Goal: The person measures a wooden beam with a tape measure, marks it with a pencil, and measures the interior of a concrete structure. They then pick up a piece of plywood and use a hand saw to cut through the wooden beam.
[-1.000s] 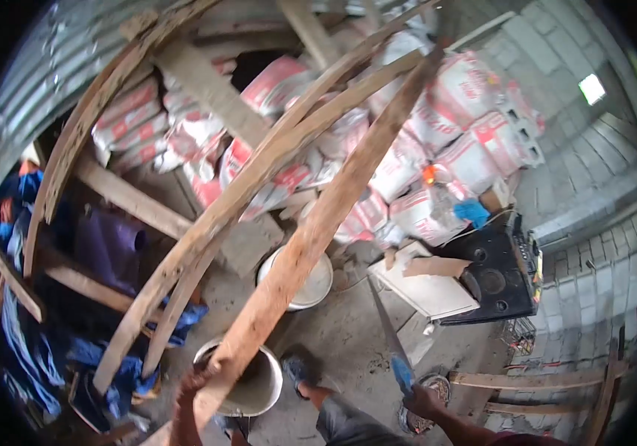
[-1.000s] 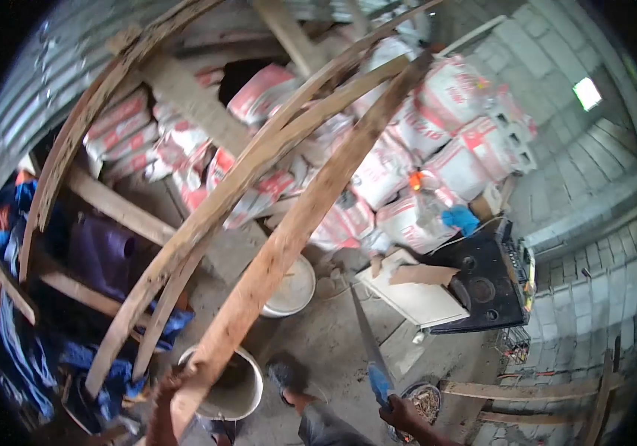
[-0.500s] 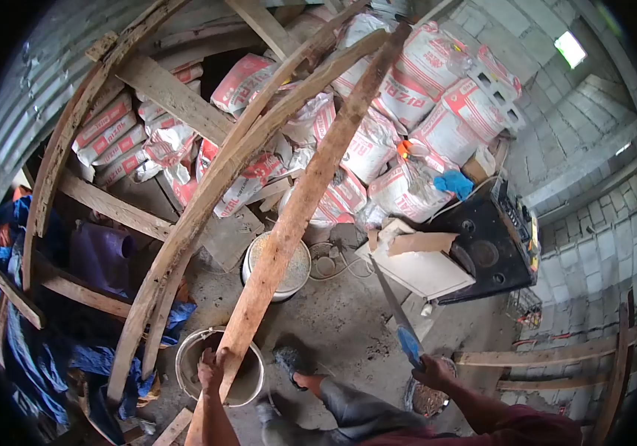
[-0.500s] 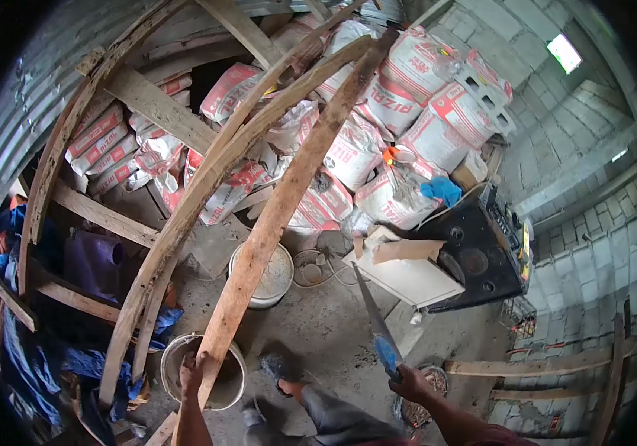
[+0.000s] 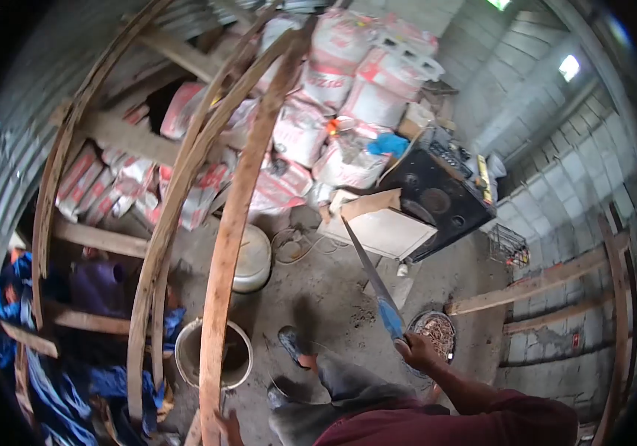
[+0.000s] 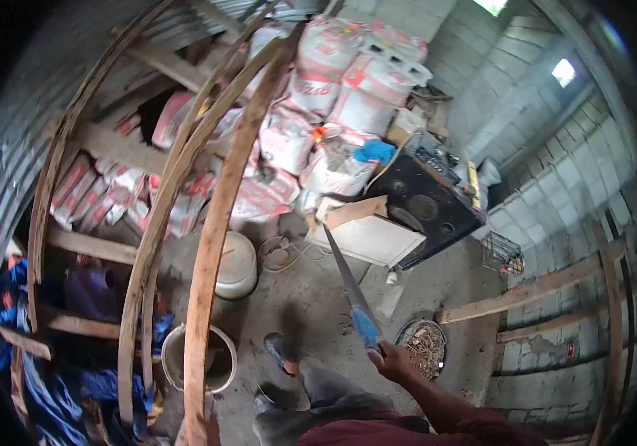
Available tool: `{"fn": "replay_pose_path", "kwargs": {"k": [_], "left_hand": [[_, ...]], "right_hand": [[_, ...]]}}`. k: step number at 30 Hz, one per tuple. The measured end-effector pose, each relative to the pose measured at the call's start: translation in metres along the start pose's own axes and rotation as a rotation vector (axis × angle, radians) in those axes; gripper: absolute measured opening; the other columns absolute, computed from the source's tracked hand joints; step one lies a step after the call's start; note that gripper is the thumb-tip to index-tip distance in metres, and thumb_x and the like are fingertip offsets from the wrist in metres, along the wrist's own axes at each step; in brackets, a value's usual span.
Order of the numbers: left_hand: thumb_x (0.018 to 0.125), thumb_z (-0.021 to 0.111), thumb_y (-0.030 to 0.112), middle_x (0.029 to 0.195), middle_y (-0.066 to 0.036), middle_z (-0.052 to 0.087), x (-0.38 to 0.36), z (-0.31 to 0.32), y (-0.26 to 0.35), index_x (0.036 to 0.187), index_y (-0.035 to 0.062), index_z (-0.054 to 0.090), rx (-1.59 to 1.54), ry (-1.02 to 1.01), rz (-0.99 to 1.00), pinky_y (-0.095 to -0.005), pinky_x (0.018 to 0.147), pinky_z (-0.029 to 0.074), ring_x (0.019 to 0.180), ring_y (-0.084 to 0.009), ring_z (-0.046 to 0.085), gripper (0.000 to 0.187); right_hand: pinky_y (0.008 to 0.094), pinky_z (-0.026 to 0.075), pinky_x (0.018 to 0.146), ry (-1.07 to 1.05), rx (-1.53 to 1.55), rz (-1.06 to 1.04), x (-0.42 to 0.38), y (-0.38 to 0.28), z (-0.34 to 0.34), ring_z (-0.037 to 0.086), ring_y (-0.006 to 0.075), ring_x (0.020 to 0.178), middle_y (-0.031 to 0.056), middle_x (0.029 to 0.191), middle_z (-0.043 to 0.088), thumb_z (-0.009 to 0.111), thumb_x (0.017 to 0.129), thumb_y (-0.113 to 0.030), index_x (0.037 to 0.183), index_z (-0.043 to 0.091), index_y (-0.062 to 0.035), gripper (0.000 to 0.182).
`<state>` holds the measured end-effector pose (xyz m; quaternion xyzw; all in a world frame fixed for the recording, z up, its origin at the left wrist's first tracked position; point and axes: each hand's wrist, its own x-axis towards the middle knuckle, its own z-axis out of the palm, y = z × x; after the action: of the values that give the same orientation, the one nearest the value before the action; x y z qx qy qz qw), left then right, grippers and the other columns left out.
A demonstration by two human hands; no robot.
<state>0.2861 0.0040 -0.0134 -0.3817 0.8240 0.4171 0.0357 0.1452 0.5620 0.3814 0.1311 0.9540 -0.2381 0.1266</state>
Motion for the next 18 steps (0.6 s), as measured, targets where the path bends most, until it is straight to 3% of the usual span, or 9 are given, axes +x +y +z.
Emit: {"fn": "replay_pose_path", "kwargs": {"k": [3,7,11,13,15,18], "left_hand": [[0.089,0.070,0.030,0.133,-0.018,0.052,-0.027,-0.019,0.028,0.145,-0.0018,0.037,-0.076,-0.176,-0.216,-0.0337,0.095,0.041,0.114,-0.0262,0.050,0.073],[0.092,0.066,0.032,0.125,-0.014,0.057,-0.061,-0.024,0.048,0.144,0.0022,0.040,-0.082,-0.246,-0.359,-0.0316,0.084,0.042,0.102,-0.0220,0.052,0.066],[0.094,0.062,0.033,0.117,-0.009,0.062,-0.098,0.000,0.083,0.142,0.0062,0.042,-0.069,-0.246,-0.492,-0.0296,0.072,0.043,0.090,-0.0179,0.055,0.059],[0.095,0.060,0.034,0.114,-0.007,0.065,-0.112,0.026,0.108,0.142,0.0082,0.044,-0.072,-0.227,-0.562,-0.0286,0.067,0.044,0.083,-0.0158,0.056,0.056],[0.097,0.058,0.035,0.110,-0.005,0.067,-0.118,0.059,0.134,0.141,0.0102,0.045,-0.130,-0.185,-0.632,-0.0275,0.061,0.044,0.077,-0.0138,0.057,0.053],[0.096,0.064,0.034,0.104,-0.006,0.063,-0.131,0.114,0.217,0.141,0.0068,0.047,-0.244,-0.211,-0.184,-0.0279,0.062,0.045,0.079,-0.0146,0.057,0.055]], "right_hand": [[0.0492,0.049,0.066,0.106,0.038,-0.057,0.020,-0.006,-0.022,0.065,0.0449,0.077,0.0241,0.079,0.064,0.068,0.090,-0.039,0.092,0.060,-0.0015,0.039],[0.0482,0.049,0.064,0.211,0.004,-0.163,0.095,0.008,-0.052,0.064,0.0446,0.075,0.0232,0.078,0.064,0.071,0.086,-0.044,0.091,0.061,-0.0021,0.043],[0.0472,0.051,0.064,0.217,-0.118,-0.179,0.232,0.050,-0.075,0.066,0.0423,0.075,0.0205,0.078,0.066,0.073,0.084,-0.044,0.093,0.064,-0.0038,0.043],[0.0467,0.053,0.066,0.355,-0.236,-0.371,0.321,0.078,-0.082,0.067,0.0395,0.076,0.0169,0.079,0.068,0.073,0.082,-0.045,0.094,0.066,-0.0063,0.041],[0.0468,0.053,0.068,0.335,-0.220,-0.379,0.419,0.108,-0.082,0.068,0.0381,0.077,0.0158,0.081,0.069,0.073,0.081,-0.044,0.094,0.066,-0.0069,0.040],[0.0480,0.052,0.070,0.299,-0.153,-0.368,0.541,0.126,-0.099,0.067,0.0382,0.079,0.0172,0.084,0.069,0.076,0.080,-0.041,0.092,0.066,-0.0064,0.038]]}}
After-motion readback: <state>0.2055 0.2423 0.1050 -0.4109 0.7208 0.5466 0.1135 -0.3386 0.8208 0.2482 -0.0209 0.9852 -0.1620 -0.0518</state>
